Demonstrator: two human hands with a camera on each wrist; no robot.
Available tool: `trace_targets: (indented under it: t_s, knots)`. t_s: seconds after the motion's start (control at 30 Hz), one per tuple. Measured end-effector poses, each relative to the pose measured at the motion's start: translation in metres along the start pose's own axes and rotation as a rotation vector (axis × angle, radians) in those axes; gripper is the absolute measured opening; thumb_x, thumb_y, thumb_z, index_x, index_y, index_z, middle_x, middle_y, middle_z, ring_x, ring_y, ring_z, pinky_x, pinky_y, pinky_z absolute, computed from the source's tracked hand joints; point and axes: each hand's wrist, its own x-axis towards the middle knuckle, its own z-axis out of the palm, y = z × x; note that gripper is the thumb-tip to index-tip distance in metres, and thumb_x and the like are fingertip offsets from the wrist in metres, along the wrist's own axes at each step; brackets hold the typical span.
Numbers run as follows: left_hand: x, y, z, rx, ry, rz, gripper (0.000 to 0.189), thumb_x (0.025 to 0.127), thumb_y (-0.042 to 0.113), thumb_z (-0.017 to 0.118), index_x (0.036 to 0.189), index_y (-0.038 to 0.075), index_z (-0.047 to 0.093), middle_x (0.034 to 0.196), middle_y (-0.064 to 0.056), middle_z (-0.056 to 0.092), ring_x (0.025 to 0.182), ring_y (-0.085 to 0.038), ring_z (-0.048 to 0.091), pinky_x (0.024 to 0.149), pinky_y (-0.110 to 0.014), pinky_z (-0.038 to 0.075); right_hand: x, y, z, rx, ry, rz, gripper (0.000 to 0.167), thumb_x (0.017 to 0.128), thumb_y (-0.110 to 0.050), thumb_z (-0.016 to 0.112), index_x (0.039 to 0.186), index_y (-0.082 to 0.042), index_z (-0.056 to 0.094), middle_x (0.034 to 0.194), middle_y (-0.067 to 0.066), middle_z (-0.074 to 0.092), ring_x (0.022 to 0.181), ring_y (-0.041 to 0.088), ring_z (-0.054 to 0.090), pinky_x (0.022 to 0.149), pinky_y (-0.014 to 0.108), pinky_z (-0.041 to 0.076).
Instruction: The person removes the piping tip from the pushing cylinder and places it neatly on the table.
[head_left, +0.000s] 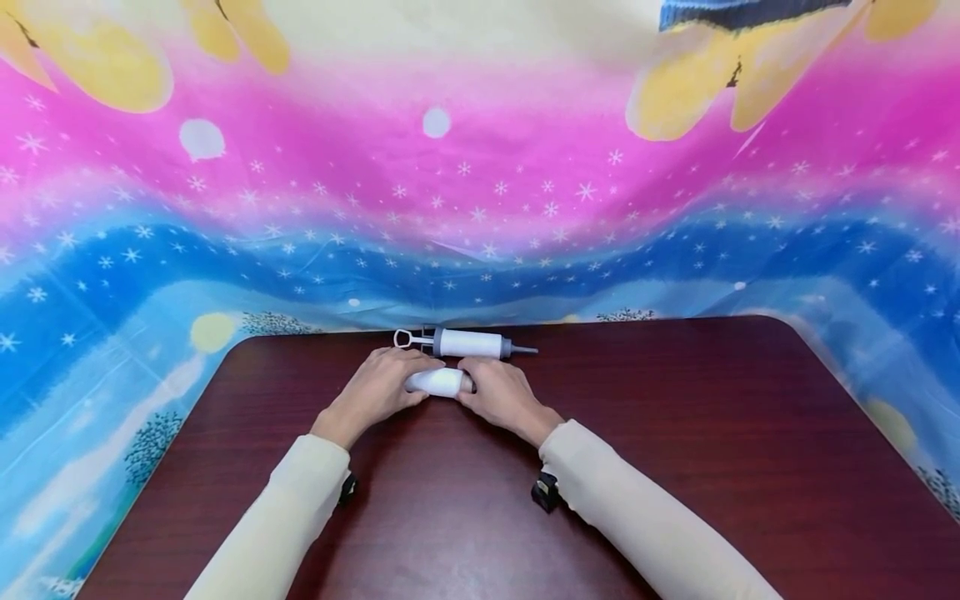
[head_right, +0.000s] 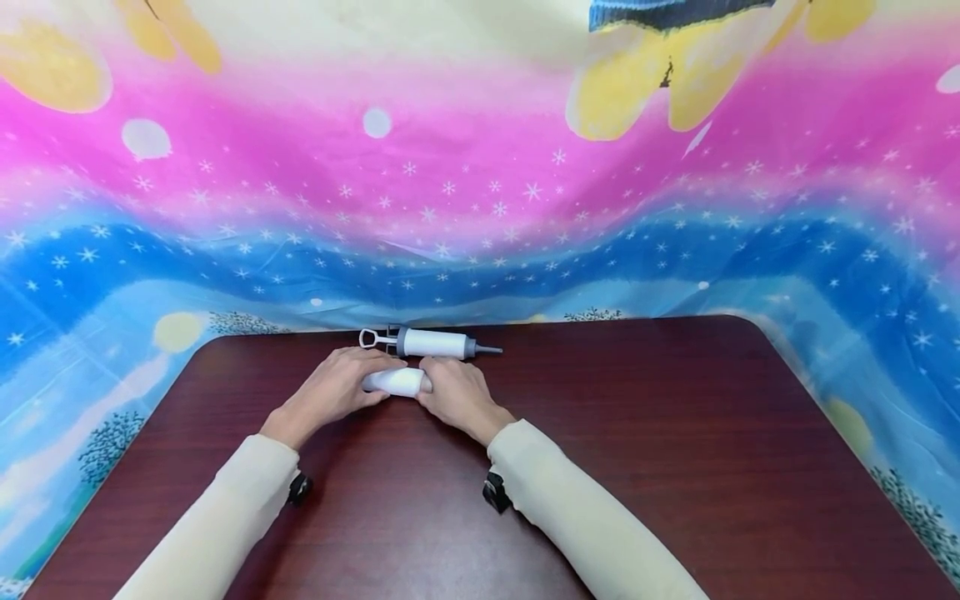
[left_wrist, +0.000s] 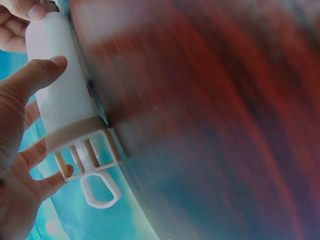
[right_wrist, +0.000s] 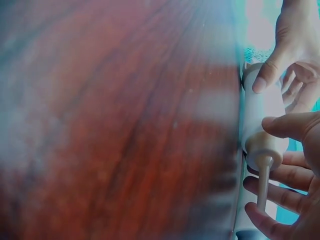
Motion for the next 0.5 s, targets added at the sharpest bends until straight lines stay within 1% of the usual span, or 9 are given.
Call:
trace_targets:
  t_s: [0.2,0.3,0.43,0.5]
  knots:
    - [-0.007,0.004,-0.003,-0.012,0.002,-0.009,0.046,0.088,0.024,0.085,0.132,0.019,0.073,0.127,-0.005,0.075,0.119,-0.028,0.070,0.104,-0.056,0.051,-0.005,-0.002,-0.004,0.009,0.008,-0.022,0.033,0.094,-0.026,0.080,0.123,-0.011,0.073,0.108,0.006,0.076,0.092,0.018,0.068,0.075,0.041,0.057]
    - [-0.010,0.008,-0.005,-0.026,0.006,-0.010,0.045,0.089,0.025,0.084,0.132,0.021,0.073,0.127,-0.004,0.074,0.118,-0.027,0.069,0.104,-0.056,0.051,-0.009,-0.002,-0.007,0.026,0.020,-0.038,0.032,0.093,-0.024,0.081,0.121,-0.011,0.073,0.107,0.006,0.076,0.089,0.018,0.068,0.075,0.041,0.057]
    - [-0.012,0.013,-0.008,-0.019,0.028,0.005,0.045,0.088,0.027,0.084,0.131,0.021,0.073,0.126,-0.003,0.074,0.115,-0.026,0.069,0.100,-0.054,0.053,-0.016,-0.002,-0.014,0.041,0.043,-0.058,0.030,0.092,-0.023,0.082,0.118,-0.011,0.074,0.104,0.003,0.076,0.084,0.015,0.065,0.072,0.039,0.056]
    - [-0.013,0.016,-0.011,-0.012,0.037,0.017,0.045,0.088,0.027,0.085,0.131,0.021,0.073,0.125,-0.002,0.074,0.113,-0.025,0.070,0.099,-0.053,0.054,-0.018,-0.003,-0.017,0.045,0.043,-0.061,0.029,0.092,-0.023,0.082,0.118,-0.012,0.074,0.103,0.001,0.076,0.083,0.014,0.063,0.073,0.038,0.055]
